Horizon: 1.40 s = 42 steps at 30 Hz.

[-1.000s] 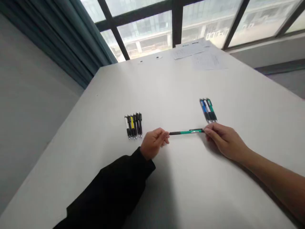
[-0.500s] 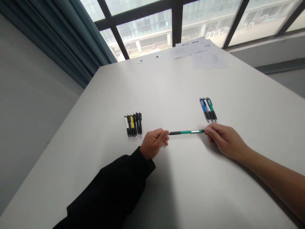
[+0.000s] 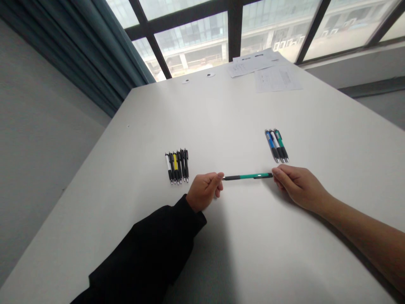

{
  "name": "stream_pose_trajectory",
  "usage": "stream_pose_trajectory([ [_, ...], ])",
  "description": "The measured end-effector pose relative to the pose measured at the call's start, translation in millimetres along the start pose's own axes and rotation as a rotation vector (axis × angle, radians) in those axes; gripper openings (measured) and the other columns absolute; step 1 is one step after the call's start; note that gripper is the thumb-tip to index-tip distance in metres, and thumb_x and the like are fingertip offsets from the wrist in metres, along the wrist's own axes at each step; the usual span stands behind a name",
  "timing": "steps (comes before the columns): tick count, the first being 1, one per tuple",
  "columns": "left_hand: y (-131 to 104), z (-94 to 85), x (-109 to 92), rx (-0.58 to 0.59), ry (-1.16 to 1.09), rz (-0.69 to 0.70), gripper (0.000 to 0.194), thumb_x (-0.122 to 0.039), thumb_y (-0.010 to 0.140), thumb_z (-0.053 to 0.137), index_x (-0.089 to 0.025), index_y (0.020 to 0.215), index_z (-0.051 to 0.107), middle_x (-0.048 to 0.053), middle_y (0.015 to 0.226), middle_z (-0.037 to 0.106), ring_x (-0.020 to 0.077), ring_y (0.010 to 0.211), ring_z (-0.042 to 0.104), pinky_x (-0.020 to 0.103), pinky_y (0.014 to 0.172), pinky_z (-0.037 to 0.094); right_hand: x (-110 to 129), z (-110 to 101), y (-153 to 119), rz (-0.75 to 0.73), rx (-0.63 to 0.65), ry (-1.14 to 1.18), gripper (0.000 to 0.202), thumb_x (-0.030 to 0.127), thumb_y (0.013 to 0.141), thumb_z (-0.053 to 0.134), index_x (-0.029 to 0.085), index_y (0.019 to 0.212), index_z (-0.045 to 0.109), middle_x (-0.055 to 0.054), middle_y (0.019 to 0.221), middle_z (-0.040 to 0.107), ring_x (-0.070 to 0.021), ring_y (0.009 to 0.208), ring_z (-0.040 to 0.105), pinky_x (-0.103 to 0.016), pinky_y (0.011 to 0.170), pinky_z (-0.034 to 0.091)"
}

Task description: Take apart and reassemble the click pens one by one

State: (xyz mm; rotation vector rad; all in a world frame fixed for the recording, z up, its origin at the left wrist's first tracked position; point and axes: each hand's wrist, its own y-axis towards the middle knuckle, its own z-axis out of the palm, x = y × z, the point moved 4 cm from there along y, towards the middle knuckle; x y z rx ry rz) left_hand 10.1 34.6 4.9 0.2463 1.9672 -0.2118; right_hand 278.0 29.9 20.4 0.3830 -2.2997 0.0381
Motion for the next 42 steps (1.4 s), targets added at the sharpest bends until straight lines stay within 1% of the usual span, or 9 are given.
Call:
stream_pose_trajectory([
  [5,-0.7,0.3,-2.4,0.001,-0.001,-0.005,0.062,-0.061,0.098,0.041,-0.018,0.055,0.055,-0.003,0.043,0.052,0.0075,0.039,0.046,0.02,0.046,0.038,-0.3,0.1,-0.3,-0.005,-0.001,-0.012,0.046,0.042,0.102,0.039,0.023,0.061,0.048,0.002,0.05,0.051,-0.0153,0.048,0.05,-0.03,0.055,0.038],
  [9,-0.1,-0.7,-3.5,0.002,0.024,-0.001,0.063,-0.06,0.098,0.04,-0.018,0.054,0.054,-0.003,0.043,0.053,0.0078,0.04,0.046,0.021,0.048,0.04,1.2,0.2,0.1,-0.018,0.005,-0.017,0.047,0.041,0.102,0.038,0.023,0.06,0.047,0.003,0.049,0.05,-0.0153,0.047,0.05,-0.03,0.054,0.037],
  [15,1.9,0.8,-1.3,0.042,0.007,0.014,0.056,-0.056,0.1,0.041,-0.017,0.064,0.058,-0.001,0.052,0.059,0.0082,0.045,0.047,0.021,0.051,0.04,-0.1,0.4,-0.5,-0.013,0.002,0.021,0.041,0.041,0.103,0.037,0.023,0.067,0.048,0.002,0.053,0.053,-0.0161,0.051,0.051,-0.03,0.057,0.039],
  [21,1.7,1.8,-0.1,0.054,-0.029,-0.013,0.046,-0.052,0.098,0.047,-0.017,0.074,0.061,0.0,0.062,0.065,0.0085,0.049,0.045,0.022,0.052,0.038,-4.4,3.3,-1.8,0.031,0.032,0.106,0.034,0.042,0.104,0.037,0.024,0.078,0.049,0.003,0.057,0.054,-0.0166,0.053,0.05,-0.031,0.058,0.041],
  [24,1.2,1.9,0.3,0.059,-0.063,-0.022,0.043,-0.052,0.097,0.05,-0.016,0.077,0.062,0.001,0.066,0.066,0.0084,0.049,0.044,0.022,0.051,0.037,-5.1,3.3,-2.4,0.033,0.023,0.116,0.031,0.041,0.104,0.037,0.024,0.08,0.048,0.003,0.058,0.054,-0.0165,0.053,0.049,-0.031,0.057,0.04],
  [27,1.1,1.7,-1.4,0.056,-0.074,-0.016,0.042,-0.052,0.097,0.051,-0.016,0.078,0.063,0.0,0.066,0.064,0.0083,0.049,0.043,0.022,0.051,0.035,-5.3,2.9,-2.9,0.033,0.018,0.121,0.029,0.04,0.104,0.037,0.024,0.082,0.048,0.003,0.058,0.054,-0.0164,0.053,0.049,-0.031,0.057,0.04],
  [31,1.6,1.3,-4.1,0.04,-0.072,-0.009,0.041,-0.051,0.095,0.054,-0.016,0.077,0.064,-0.002,0.059,0.057,0.0084,0.048,0.041,0.023,0.05,0.033,-6.0,2.9,-3.1,0.04,0.022,0.122,0.026,0.039,0.104,0.037,0.024,0.085,0.047,0.003,0.06,0.054,-0.0167,0.055,0.049,-0.031,0.059,0.04],
  [36,1.7,1.1,-3.6,0.041,-0.079,-0.004,0.038,-0.049,0.095,0.056,-0.015,0.08,0.065,-0.002,0.061,0.058,0.0081,0.049,0.041,0.022,0.05,0.033,-6.7,3.9,-3.2,0.048,0.025,0.124,0.024,0.039,0.104,0.038,0.024,0.087,0.048,0.003,0.061,0.054,-0.0168,0.056,0.049,-0.031,0.059,0.04],
  [42,1.3,0.4,-0.2,0.027,-0.076,-0.017,0.037,-0.05,0.094,0.057,-0.015,0.084,0.066,-0.004,0.057,0.052,0.0086,0.05,0.042,0.022,0.05,0.033,-6.2,3.2,-3.6,0.051,0.026,0.1,0.022,0.037,0.103,0.04,0.024,0.088,0.048,0.003,0.061,0.055,-0.0169,0.055,0.05,-0.031,0.059,0.04],
])
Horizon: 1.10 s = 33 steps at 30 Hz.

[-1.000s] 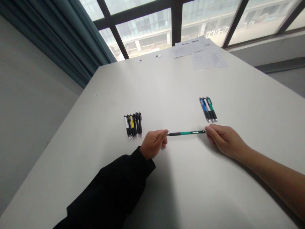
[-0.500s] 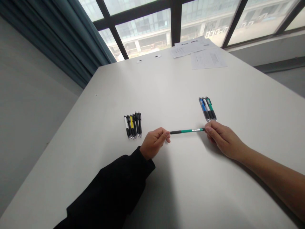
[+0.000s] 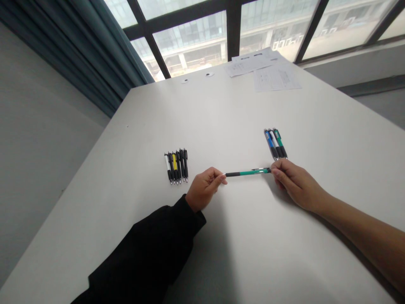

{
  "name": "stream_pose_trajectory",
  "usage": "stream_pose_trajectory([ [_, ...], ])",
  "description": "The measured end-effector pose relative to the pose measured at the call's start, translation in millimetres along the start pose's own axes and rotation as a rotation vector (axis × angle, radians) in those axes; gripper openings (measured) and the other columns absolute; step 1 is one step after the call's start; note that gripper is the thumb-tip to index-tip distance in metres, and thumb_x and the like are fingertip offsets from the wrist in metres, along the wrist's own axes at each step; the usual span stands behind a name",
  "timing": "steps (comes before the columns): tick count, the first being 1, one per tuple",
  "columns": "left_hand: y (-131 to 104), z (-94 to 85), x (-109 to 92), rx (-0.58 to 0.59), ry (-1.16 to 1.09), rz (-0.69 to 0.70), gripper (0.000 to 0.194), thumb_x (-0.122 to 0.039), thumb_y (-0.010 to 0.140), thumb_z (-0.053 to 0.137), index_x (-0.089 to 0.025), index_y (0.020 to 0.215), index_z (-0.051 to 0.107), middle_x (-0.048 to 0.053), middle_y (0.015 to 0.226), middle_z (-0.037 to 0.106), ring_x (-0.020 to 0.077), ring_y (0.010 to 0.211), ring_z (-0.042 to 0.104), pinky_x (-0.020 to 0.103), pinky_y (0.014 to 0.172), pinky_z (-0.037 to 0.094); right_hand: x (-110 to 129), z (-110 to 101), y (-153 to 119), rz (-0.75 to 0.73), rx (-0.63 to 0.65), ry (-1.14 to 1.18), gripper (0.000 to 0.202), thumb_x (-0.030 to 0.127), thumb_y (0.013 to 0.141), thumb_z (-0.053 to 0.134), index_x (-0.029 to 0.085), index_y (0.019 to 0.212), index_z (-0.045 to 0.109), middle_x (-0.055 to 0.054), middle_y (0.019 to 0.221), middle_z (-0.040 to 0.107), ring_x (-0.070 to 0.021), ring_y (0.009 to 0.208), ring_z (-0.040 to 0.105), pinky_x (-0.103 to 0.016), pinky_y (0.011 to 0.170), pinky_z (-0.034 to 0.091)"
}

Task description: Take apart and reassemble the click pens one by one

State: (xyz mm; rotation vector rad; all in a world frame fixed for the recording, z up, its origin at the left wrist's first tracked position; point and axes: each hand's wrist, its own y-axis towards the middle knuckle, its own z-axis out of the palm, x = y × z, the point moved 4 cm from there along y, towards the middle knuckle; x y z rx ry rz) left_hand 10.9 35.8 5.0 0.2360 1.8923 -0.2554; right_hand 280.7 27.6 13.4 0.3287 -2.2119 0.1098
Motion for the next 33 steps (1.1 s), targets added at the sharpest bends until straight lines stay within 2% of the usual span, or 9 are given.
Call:
stream_pose_trajectory([
  [7,1,-0.2,2,-0.02,-0.025,0.001,0.035,-0.049,0.092,0.059,-0.015,0.086,0.066,-0.004,0.056,0.051,0.0093,0.051,0.045,0.022,0.051,0.035,1,0,1,-0.016,-0.009,-0.008,0.02,0.036,0.102,0.041,0.023,0.089,0.049,0.003,0.06,0.054,-0.0163,0.055,0.049,-0.03,0.058,0.04],
  [19,2,1.1,8,-0.021,-0.095,-0.015,0.028,-0.044,0.09,0.064,-0.016,0.088,0.063,-0.001,0.064,0.06,0.0095,0.053,0.049,0.022,0.051,0.037,-2,-2,1,-0.012,-0.016,-0.042,0.016,0.035,0.101,0.045,0.023,0.092,0.051,0.003,0.061,0.057,-0.0168,0.055,0.052,-0.03,0.058,0.041],
  [25,2,1.3,10,-0.029,-0.1,-0.013,0.027,-0.044,0.088,0.067,-0.017,0.089,0.063,-0.002,0.062,0.059,0.0095,0.053,0.049,0.022,0.051,0.036,0,-1,2,-0.023,-0.026,-0.049,0.015,0.034,0.099,0.047,0.023,0.091,0.053,0.003,0.06,0.057,-0.0169,0.055,0.052,-0.03,0.058,0.041],
  [33,2,1.8,10,-0.035,-0.123,-0.013,0.027,-0.043,0.089,0.067,-0.018,0.093,0.061,-0.001,0.07,0.063,0.0086,0.053,0.05,0.022,0.051,0.038,0,-2,2,-0.031,-0.024,-0.063,0.016,0.035,0.098,0.048,0.023,0.092,0.055,0.002,0.061,0.058,-0.0176,0.056,0.054,-0.031,0.058,0.042],
])
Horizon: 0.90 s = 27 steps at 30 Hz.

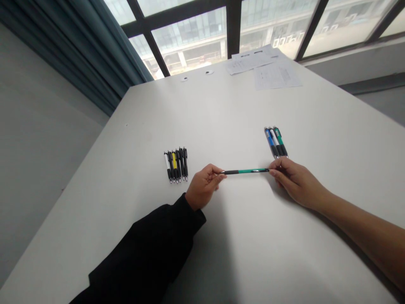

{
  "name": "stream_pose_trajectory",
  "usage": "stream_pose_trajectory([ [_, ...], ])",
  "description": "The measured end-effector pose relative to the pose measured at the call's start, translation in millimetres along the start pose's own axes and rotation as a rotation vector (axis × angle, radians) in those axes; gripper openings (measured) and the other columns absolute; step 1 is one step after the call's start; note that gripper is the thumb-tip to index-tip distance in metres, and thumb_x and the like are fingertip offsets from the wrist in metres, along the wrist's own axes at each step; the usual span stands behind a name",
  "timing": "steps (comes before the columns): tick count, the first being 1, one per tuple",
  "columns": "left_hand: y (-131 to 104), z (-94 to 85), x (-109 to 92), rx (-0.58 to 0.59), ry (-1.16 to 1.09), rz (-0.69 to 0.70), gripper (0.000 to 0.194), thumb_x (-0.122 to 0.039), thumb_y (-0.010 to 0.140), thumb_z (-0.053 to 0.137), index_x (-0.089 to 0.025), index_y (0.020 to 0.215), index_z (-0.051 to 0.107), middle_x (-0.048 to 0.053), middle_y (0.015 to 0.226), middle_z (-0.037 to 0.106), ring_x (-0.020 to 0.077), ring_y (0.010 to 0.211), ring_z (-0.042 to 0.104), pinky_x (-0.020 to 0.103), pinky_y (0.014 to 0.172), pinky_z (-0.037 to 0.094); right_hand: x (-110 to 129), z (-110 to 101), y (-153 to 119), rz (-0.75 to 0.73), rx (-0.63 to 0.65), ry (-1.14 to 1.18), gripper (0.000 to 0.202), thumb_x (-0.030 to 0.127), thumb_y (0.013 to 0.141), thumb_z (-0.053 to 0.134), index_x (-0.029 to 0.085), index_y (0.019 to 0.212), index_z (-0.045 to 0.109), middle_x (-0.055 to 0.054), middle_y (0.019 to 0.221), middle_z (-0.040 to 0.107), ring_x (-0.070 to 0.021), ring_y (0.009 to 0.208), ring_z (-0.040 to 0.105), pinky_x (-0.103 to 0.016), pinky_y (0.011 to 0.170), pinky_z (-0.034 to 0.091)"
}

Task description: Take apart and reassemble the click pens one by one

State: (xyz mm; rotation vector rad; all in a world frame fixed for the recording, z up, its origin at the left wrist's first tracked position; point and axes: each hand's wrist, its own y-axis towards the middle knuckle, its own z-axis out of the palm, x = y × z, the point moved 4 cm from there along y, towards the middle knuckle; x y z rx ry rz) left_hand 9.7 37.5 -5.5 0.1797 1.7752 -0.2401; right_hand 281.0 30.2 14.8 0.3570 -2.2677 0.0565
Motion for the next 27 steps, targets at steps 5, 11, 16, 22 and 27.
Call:
stream_pose_trajectory([
  [5,0,0.0,-2,0.0,0.009,-0.006,0.024,-0.04,0.089,0.066,-0.017,0.092,0.061,-0.001,0.068,0.062,0.0085,0.054,0.05,0.021,0.052,0.039,3,0,0,-0.005,-0.004,-0.016,0.015,0.034,0.098,0.048,0.023,0.092,0.055,0.001,0.062,0.058,-0.0177,0.057,0.054,-0.031,0.059,0.042],
  [11,2,0.0,-2,-0.012,-0.053,0.007,0.028,-0.043,0.089,0.067,-0.017,0.095,0.059,0.002,0.078,0.069,0.0078,0.054,0.052,0.021,0.051,0.039,4,-2,0,-0.019,0.008,-0.003,0.018,0.036,0.098,0.048,0.022,0.089,0.056,0.001,0.063,0.058,-0.0173,0.058,0.053,-0.03,0.06,0.042],
  [16,5,1.3,-5,-0.069,-0.263,0.024,0.035,-0.049,0.088,0.067,-0.017,0.097,0.056,0.001,0.076,0.069,0.0067,0.047,0.046,0.02,0.044,0.034,11,3,-1,-0.04,0.066,0.046,0.023,0.038,0.099,0.046,0.021,0.086,0.056,0.003,0.061,0.054,-0.0149,0.055,0.049,-0.027,0.057,0.04],
  [22,4,25.9,-15,0.06,-0.438,0.071,0.037,-0.049,0.085,0.073,-0.015,0.098,0.066,0.007,0.088,0.071,0.0126,0.071,0.06,0.025,0.065,0.046,30,19,-7,-0.078,0.212,0.134,0.025,0.037,0.1,0.046,0.02,0.085,0.057,0.002,0.063,0.054,-0.0132,0.056,0.046,-0.026,0.054,0.036],
  [27,-3,44.4,-15,0.26,-0.551,-0.038,0.041,-0.054,0.087,0.068,-0.014,0.096,0.064,0.005,0.081,0.068,0.0122,0.068,0.058,0.025,0.067,0.045,40,32,-13,-0.164,0.481,0.29,0.026,0.042,0.093,0.063,0.019,0.082,0.06,0.002,0.067,0.054,-0.0122,0.059,0.046,-0.025,0.055,0.036],
])
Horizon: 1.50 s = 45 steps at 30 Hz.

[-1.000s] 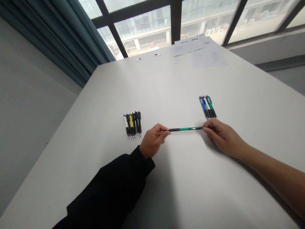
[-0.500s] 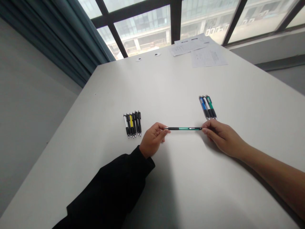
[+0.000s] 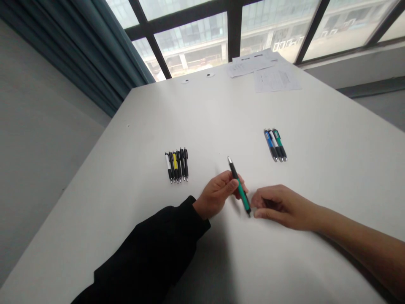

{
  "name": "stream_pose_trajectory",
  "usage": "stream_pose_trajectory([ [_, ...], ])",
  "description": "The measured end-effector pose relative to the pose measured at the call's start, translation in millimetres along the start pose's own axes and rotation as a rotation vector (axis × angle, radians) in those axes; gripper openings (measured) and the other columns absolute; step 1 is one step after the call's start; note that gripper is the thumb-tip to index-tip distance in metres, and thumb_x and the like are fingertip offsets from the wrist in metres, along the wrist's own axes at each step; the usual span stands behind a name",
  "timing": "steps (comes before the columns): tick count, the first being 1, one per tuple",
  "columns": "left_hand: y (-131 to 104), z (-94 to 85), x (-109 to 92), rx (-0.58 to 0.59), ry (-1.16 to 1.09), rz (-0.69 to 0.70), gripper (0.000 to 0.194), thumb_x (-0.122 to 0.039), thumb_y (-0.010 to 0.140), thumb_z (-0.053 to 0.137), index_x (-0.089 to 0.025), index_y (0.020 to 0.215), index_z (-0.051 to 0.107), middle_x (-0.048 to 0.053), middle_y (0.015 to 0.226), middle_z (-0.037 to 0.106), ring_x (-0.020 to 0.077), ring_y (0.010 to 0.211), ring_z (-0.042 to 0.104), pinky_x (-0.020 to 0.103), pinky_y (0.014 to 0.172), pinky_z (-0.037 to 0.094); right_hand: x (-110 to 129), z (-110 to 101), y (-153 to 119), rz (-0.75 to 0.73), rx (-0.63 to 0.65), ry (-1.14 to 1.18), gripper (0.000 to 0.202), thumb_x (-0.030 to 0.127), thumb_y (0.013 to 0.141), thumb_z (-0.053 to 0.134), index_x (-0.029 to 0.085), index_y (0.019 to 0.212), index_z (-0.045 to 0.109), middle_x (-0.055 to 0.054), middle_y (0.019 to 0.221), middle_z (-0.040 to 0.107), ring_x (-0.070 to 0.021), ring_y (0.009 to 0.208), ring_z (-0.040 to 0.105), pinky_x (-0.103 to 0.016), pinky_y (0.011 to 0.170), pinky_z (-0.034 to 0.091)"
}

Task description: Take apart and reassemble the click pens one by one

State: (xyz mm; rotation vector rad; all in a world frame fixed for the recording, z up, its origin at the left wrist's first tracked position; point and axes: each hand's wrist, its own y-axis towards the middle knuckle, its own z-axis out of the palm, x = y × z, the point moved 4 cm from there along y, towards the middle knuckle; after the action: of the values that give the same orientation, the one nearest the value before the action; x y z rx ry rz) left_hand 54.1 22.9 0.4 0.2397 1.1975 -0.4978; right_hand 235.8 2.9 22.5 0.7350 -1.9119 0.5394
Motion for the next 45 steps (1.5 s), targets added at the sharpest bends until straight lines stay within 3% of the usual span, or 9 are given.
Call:
stream_pose_trajectory([
  [5,-9,10.0,5,0.188,0.101,-0.281,0.047,-0.057,0.082,0.072,-0.011,0.091,0.067,0.002,0.07,0.062,0.0092,0.058,0.05,0.022,0.057,0.037,-10,-9,0,0.065,-0.173,0.407,0.035,0.049,0.096,0.059,0.02,0.116,0.057,0.001,0.072,0.058,-0.0126,0.059,0.05,-0.025,0.052,0.039],
  [8,-11,12.1,4,0.233,0.15,-0.292,0.048,-0.057,0.085,0.067,-0.01,0.094,0.07,0.003,0.07,0.062,0.0094,0.058,0.05,0.022,0.056,0.037,-18,-9,2,0.158,-0.202,0.579,0.03,0.047,0.093,0.064,0.018,0.097,0.06,0.001,0.064,0.059,-0.0105,0.052,0.05,-0.023,0.046,0.036],
  [13,-9,13.0,-1,0.202,0.138,-0.131,0.048,-0.057,0.09,0.061,-0.012,0.106,0.068,0.008,0.088,0.069,0.0112,0.064,0.057,0.025,0.062,0.046,-27,-8,5,0.214,-0.278,0.787,0.035,0.049,0.085,0.074,0.019,0.081,0.058,0.001,0.062,0.061,-0.0086,0.046,0.049,-0.022,0.043,0.036],
  [17,-10,11.5,-3,0.083,0.386,-0.069,0.036,-0.045,0.084,0.073,-0.014,0.1,0.067,0.006,0.083,0.068,0.012,0.067,0.058,0.025,0.063,0.046,-23,-7,4,0.241,-0.27,0.643,0.035,0.05,0.086,0.073,0.018,0.078,0.06,0.001,0.063,0.062,-0.0087,0.049,0.049,-0.023,0.046,0.036],
  [21,-12,13.6,-3,0.092,0.555,-0.041,0.032,-0.041,0.094,0.058,-0.013,0.081,0.068,0.001,0.067,0.062,0.0098,0.059,0.054,0.022,0.058,0.044,-15,-2,2,0.232,-0.132,0.391,0.042,0.054,0.092,0.062,0.016,0.074,0.062,0.002,0.058,0.056,-0.0093,0.051,0.044,-0.024,0.049,0.032],
  [26,-12,14.4,-3,0.07,0.542,-0.004,0.038,-0.038,0.097,0.051,-0.013,0.075,0.069,0.002,0.065,0.064,0.009,0.057,0.054,0.02,0.056,0.045,-11,-1,0,0.189,-0.105,0.259,0.05,0.051,0.101,0.045,0.017,0.067,0.057,0.002,0.058,0.053,-0.0097,0.052,0.042,-0.025,0.051,0.033],
  [33,-12,13.6,-1,0.0,0.482,-0.055,0.045,-0.046,0.096,0.052,-0.012,0.073,0.07,0.003,0.064,0.066,0.0087,0.054,0.053,0.02,0.054,0.044,-12,2,2,0.136,-0.162,0.231,0.041,0.045,0.101,0.048,0.017,0.075,0.064,-0.001,0.062,0.061,-0.0125,0.056,0.053,-0.026,0.055,0.041],
  [40,-11,12.9,3,-0.066,0.391,-0.128,0.055,-0.056,0.095,0.05,-0.012,0.068,0.069,0.004,0.056,0.063,0.0103,0.05,0.053,0.022,0.052,0.043,-12,-3,0,0.036,-0.3,0.167,0.018,0.038,0.09,0.069,0.02,0.089,0.067,-0.002,0.07,0.068,-0.0159,0.064,0.061,-0.029,0.061,0.048],
  [45,-8,10.9,4,-0.037,0.337,-0.104,0.055,-0.058,0.094,0.052,-0.01,0.075,0.07,0.007,0.066,0.069,0.0098,0.052,0.053,0.022,0.051,0.043,-12,0,4,0.078,-0.185,0.2,0.028,0.041,0.098,0.056,0.018,0.09,0.069,-0.005,0.075,0.07,-0.0166,0.066,0.063,-0.031,0.065,0.05],
])
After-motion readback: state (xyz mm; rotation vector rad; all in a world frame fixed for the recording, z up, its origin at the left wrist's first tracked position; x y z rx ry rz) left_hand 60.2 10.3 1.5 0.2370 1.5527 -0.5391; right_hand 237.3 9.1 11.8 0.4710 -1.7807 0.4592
